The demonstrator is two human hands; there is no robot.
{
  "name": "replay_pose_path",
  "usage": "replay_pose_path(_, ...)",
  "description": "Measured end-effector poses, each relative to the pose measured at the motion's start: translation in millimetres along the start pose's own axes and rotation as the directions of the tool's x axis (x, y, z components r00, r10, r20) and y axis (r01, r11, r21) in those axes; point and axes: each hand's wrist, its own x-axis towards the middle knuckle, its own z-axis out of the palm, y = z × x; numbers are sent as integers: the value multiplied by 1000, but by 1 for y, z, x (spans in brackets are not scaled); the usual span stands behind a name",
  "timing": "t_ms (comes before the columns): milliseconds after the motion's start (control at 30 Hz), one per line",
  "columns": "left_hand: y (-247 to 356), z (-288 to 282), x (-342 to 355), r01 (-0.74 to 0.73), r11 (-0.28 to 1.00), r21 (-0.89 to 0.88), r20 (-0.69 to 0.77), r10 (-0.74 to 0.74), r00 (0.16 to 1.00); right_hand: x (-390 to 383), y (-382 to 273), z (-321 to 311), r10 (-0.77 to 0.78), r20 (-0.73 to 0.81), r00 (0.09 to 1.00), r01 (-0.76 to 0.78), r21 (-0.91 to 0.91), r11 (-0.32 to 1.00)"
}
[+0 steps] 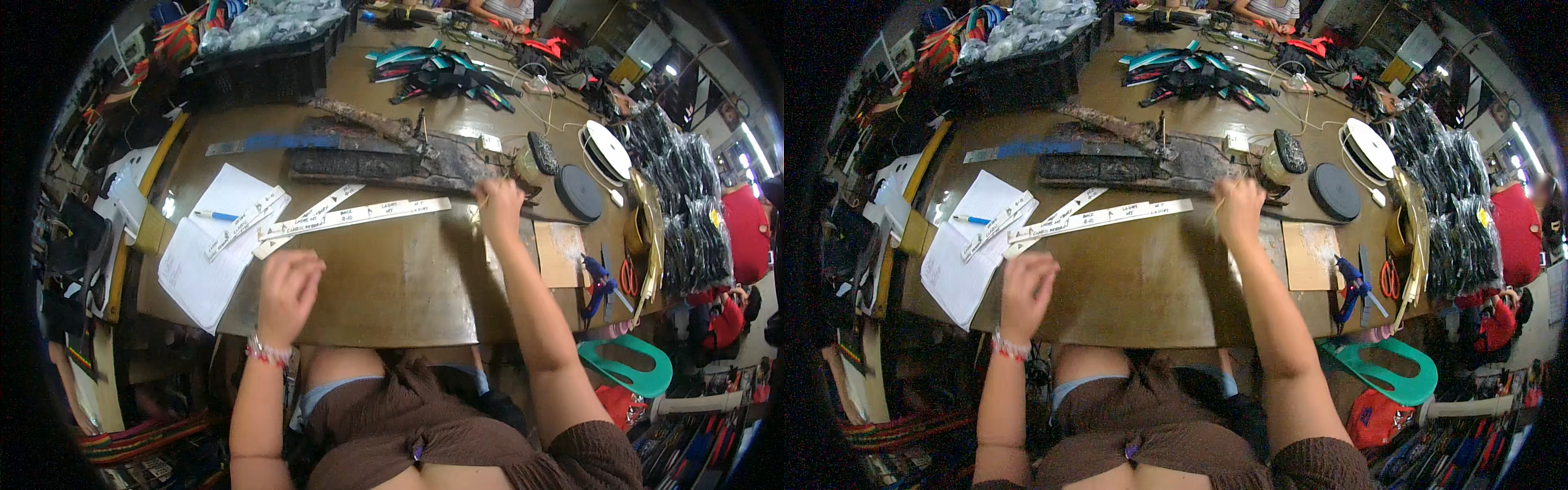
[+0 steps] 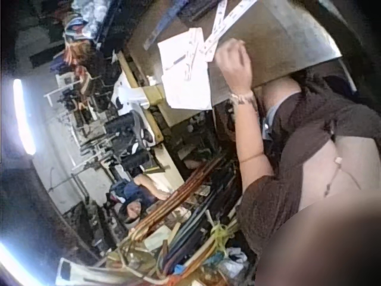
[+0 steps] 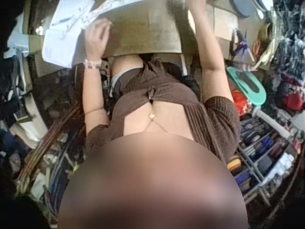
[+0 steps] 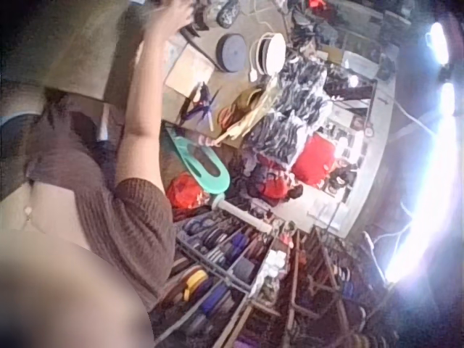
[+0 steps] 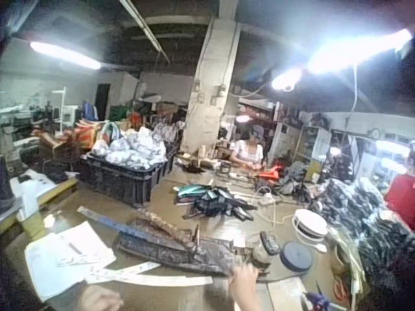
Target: The person measures a long strip of dark fabric using a ruler and a pen, marking specific points along its length. They then use a small pointed tool to make indentations at the marked spots and write notes on a piece of paper.
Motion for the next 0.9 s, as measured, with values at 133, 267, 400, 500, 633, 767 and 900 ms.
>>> replay_pose_path(133,29,-1,-15,-105,994,-33,139,108,984,-61,-40,-23,-248,57,967,212,355,910)
replay_pose_path(267,45,19,-14,-93,975,200,206,51,977,-83,-97,-43,-417,253,873,223,554,802)
replay_pose_path(400,36,18,-19,23,988,155,336,-75,939,-85,-137,-49,-401,369,839,10,726,688)
replay_pose_path(500,21,6,-29,156,963,222,328,-224,917,-74,-150,-38,-443,389,808,26,727,686)
replay_pose_path(633,11,-1,-48,221,921,322,74,-257,964,-31,-165,1,-500,182,847,298,617,728)
replay_pose_path(767,9,-2,-68,211,961,178,103,-231,967,13,-169,36,-512,268,816,316,535,783)
replay_pose_path(900,5,-9,-83,223,957,187,164,-254,953,28,-170,40,-555,382,739,339,501,796)
